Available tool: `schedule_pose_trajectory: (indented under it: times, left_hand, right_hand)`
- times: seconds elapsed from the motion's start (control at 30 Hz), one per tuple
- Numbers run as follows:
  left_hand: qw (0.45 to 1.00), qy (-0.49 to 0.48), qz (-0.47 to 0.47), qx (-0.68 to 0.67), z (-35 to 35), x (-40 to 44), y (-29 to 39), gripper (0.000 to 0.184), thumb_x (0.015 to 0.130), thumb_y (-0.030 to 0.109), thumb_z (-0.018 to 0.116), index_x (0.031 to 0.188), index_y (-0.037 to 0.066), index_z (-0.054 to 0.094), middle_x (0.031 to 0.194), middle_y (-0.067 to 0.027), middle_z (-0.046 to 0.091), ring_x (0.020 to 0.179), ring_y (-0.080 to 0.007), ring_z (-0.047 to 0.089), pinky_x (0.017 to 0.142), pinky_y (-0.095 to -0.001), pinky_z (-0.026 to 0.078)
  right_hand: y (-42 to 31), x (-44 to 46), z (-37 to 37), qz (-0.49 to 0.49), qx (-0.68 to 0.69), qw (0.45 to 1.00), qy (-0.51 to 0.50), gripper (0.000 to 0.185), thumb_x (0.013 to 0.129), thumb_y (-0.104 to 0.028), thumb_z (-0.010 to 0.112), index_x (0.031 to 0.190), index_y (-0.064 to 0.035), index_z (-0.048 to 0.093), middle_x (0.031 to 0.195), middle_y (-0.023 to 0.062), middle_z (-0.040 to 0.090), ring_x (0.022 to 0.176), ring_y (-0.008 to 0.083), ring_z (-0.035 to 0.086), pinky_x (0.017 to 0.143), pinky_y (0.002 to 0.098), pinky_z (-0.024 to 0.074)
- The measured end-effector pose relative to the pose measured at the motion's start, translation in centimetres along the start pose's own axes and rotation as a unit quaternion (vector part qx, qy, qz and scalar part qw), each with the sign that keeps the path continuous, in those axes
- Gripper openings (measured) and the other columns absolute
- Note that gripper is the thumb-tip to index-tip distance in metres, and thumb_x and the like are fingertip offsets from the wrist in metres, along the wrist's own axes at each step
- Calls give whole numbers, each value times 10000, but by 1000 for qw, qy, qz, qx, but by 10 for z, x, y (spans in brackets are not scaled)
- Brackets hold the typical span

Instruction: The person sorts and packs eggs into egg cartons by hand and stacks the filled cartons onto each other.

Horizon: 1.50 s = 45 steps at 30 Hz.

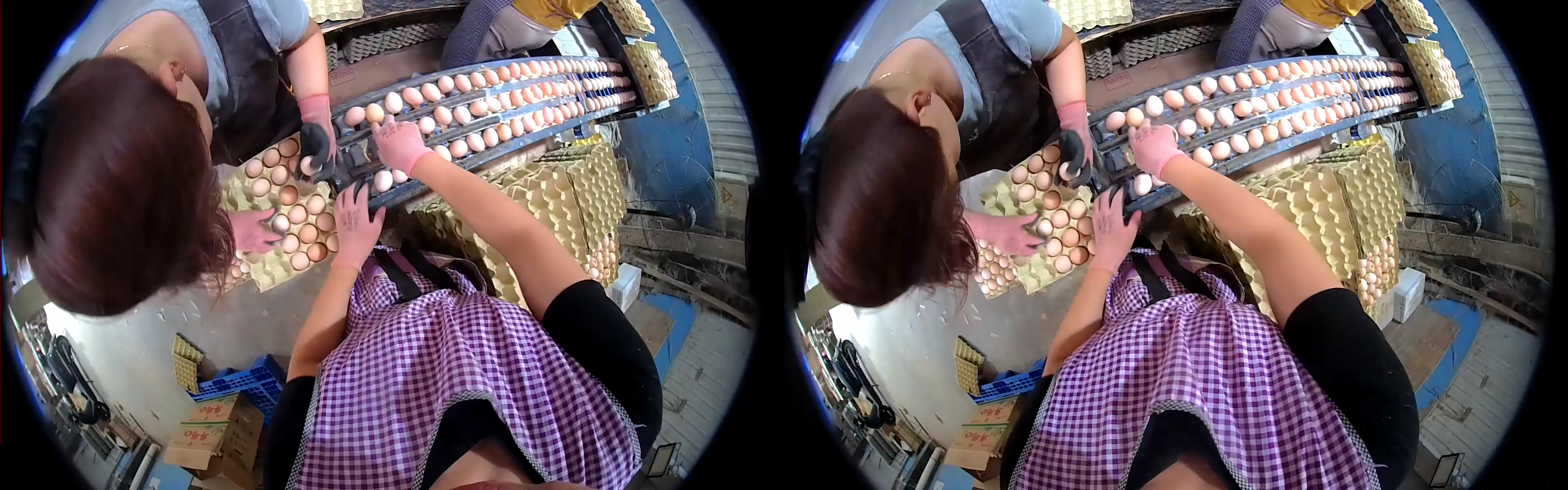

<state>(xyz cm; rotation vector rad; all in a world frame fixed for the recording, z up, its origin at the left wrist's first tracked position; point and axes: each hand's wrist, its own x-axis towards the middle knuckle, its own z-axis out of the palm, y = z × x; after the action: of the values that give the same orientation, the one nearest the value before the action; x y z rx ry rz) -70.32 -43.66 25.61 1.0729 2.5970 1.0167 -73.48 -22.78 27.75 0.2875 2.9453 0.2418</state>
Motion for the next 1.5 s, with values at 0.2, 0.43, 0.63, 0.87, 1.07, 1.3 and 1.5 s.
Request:
schedule_pose_trajectory:
  times: [0.2, 0.43, 0.63, 0.87, 1.07, 1.3, 1.5]
  left_hand:
    - [991, -45, -49, -119, -33, -18, 14, 476, 909, 193, 631, 1325, -13, 527, 1336, -220, 490, 1241, -420, 477, 1080, -485, 380]
    - [965, -80, 154, -196, -21, 37, 90, 546, 927, 211, 607, 1389, -39, 458, 1359, -281, 452, 1277, -457, 419, 1111, -547, 309]
    - [862, -427, 245, -120, 78, 57, 168, 791, 969, 477, 560, 1481, -79, 327, 1480, -352, 371, 1422, -494, 302, 1211, -532, 193]
    - [883, -399, 216, -122, 36, 49, 204, 617, 954, 326, 604, 1400, -57, 418, 1360, -289, 476, 1323, -421, 415, 1142, -497, 279]
    - [826, -333, 179, -418, -33, 62, 286, 464, 1058, 204, 433, 1450, -45, 441, 1426, -167, 506, 1306, -263, 488, 1124, -367, 355]
    - [897, -217, 73, -379, -48, 11, 246, 426, 1067, 216, 439, 1358, -83, 523, 1347, -162, 565, 1272, -255, 511, 1106, -365, 356]
    - [940, -200, -21, -276, -62, -54, 145, 431, 1050, 263, 500, 1343, -51, 543, 1283, -128, 586, 1155, -232, 557, 1014, -347, 433]
  right_hand:
    - [-37, 24, 12, -74, 84, 992, -50, 349, 864, -183, 605, 1195, -80, 641, 1126, 145, 653, 1068, 314, 645, 833, 446, 511]
    - [49, -136, -82, 95, 235, 940, 226, 487, 699, -106, 696, 1172, -76, 581, 1014, 131, 564, 987, 308, 599, 800, 431, 486]
    - [57, -384, -113, 397, 205, 882, 149, 807, 792, -522, 732, 1395, -47, 482, 1372, 203, 506, 1295, 371, 475, 1112, 489, 355]
    - [-5, -428, -65, 443, 202, 870, 79, 894, 700, -488, 819, 1435, -128, 460, 1395, 237, 448, 1325, 442, 405, 1160, 565, 286]
    - [48, -455, -107, 499, 177, 808, 260, 689, 635, -314, 770, 1283, -184, 575, 1417, 253, 458, 1362, 429, 417, 1189, 555, 266]
    - [312, -505, -23, 542, -23, 824, 167, 696, 708, -280, 749, 1375, -260, 550, 1565, 155, 380, 1483, 410, 289, 1204, 570, 247]
    - [362, -477, 107, 515, 101, 849, -57, 820, 779, -535, 772, 1496, -335, 429, 1599, 124, 357, 1504, 332, 287, 1170, 579, 298]
